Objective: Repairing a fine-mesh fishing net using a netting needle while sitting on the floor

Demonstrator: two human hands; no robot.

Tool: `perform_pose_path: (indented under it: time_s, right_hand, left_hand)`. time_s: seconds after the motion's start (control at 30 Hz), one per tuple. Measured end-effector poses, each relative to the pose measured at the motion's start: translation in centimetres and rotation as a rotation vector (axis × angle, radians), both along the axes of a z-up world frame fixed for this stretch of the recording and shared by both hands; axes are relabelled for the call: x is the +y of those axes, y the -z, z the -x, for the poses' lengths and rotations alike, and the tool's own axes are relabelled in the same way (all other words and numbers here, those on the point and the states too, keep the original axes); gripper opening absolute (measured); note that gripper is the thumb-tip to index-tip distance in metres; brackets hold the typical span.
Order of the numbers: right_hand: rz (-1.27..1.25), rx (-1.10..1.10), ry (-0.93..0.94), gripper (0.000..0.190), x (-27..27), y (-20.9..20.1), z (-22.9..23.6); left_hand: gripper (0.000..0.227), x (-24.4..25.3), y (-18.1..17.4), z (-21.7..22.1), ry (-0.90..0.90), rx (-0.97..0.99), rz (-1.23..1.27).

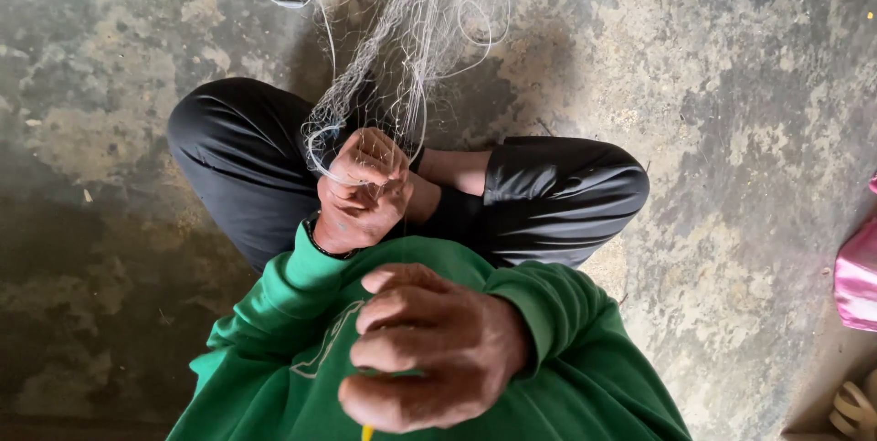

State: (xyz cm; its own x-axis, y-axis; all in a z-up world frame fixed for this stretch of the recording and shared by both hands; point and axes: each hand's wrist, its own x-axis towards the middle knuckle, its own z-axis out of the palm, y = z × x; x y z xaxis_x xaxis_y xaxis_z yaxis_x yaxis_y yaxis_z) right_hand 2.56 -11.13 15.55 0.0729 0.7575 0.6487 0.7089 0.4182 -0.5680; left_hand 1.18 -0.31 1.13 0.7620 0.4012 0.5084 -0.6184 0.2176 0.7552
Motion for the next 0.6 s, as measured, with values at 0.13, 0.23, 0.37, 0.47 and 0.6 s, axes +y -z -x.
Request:
perform_pose_path:
  time_s: [0.13,0.23,0.37,0.47,0.6]
  right_hand:
    - [-0.030,-0.124,0.133,0.012,0.8,-0.4,0.6]
    - [0.019,-0.236,0.207,0.008,-0.5,0.5,0.0]
    - [0.208,-0.258,0.276,0.042,-2.8,3.1,-3.0]
    - [0.304,-0.165,0.356,0.031,-1.7,2.7,-5.3]
    - [0.155,-0.349,0.425,0.013,-0.4,4.5,-7.9]
  left_hand:
    - [0.025,0.1,-0.7,0.4,-0.051,-0.006,-0.090]
    - [0.009,-0.1,-1.1,0.4,0.007,-0.003,0.209]
    - [0.016,0.4,-2.6,0.2,0.099,0.062,0.559]
    - [0.012,0.6,-2.7,0.3,0.210,0.068,0.720]
    - [0.009,-0.2,-1.8,0.2,0.272,0.065,0.935]
